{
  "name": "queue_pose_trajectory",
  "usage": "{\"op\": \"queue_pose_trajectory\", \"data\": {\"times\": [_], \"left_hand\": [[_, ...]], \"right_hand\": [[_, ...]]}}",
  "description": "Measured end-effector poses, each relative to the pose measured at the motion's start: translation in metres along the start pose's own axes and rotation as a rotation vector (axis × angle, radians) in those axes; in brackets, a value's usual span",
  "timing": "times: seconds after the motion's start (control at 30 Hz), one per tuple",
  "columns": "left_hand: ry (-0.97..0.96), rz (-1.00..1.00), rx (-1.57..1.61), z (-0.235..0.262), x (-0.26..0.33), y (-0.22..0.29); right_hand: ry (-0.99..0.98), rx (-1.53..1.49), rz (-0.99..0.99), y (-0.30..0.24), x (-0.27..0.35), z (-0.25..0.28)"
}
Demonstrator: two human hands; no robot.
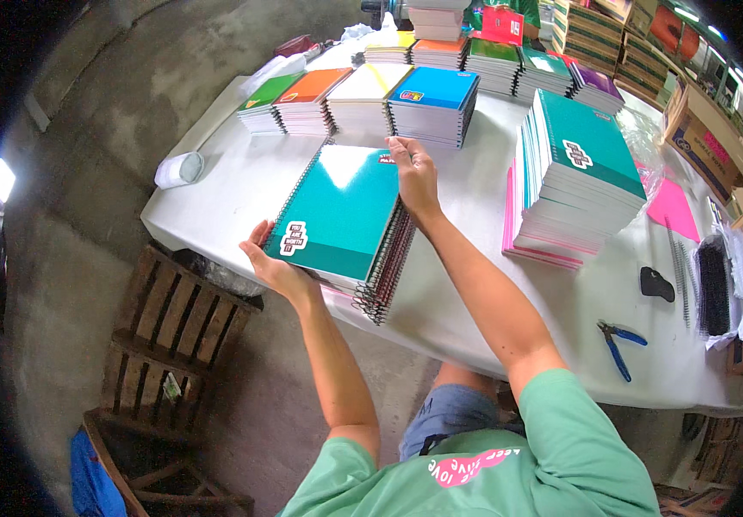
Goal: The person inserts a metal spiral binding into the holes of a notebook by hand, uses a tool to secure the ends of the binding, and then places the finished notebook onto a stack.
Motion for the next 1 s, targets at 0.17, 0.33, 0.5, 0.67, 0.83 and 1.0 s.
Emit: {"op": "queue_pose_trajectory", "data": {"times": [0.17, 0.33, 0.5, 0.67, 0.83, 1.0], "left_hand": [[0.070, 0.026, -0.031, 0.002, 0.001, -0.003], [0.123, 0.064, -0.042, 0.003, 0.001, 0.000], [0.098, 0.122, -0.001, -0.003, -0.003, -0.011], [0.030, 0.147, 0.185, 0.003, -0.013, -0.016], [-0.005, 0.138, 0.190, 0.002, -0.005, -0.015], [-0.009, 0.143, 0.155, 0.002, 0.000, -0.022]], "right_hand": [[0.029, -0.115, -0.100, 0.007, 0.000, 0.000], [0.038, -0.109, -0.088, 0.005, 0.007, -0.003], [0.074, -0.092, 0.062, 0.008, -0.001, 0.006], [0.148, 0.451, 0.258, -0.026, 0.012, 0.005], [0.116, 0.428, 0.310, -0.073, 0.034, 0.032], [0.177, 0.131, 0.122, -0.036, 0.097, 0.013]]}}
Point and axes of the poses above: each hand's wrist, its own x-axis away from the middle knuckle, its own z-axis out of the back of the hand, y = z × x, the point moved 6 cm from there along -x, towards the middle knuckle, and after that the axes turned 5 degrees about y, right-handed, at the moved point
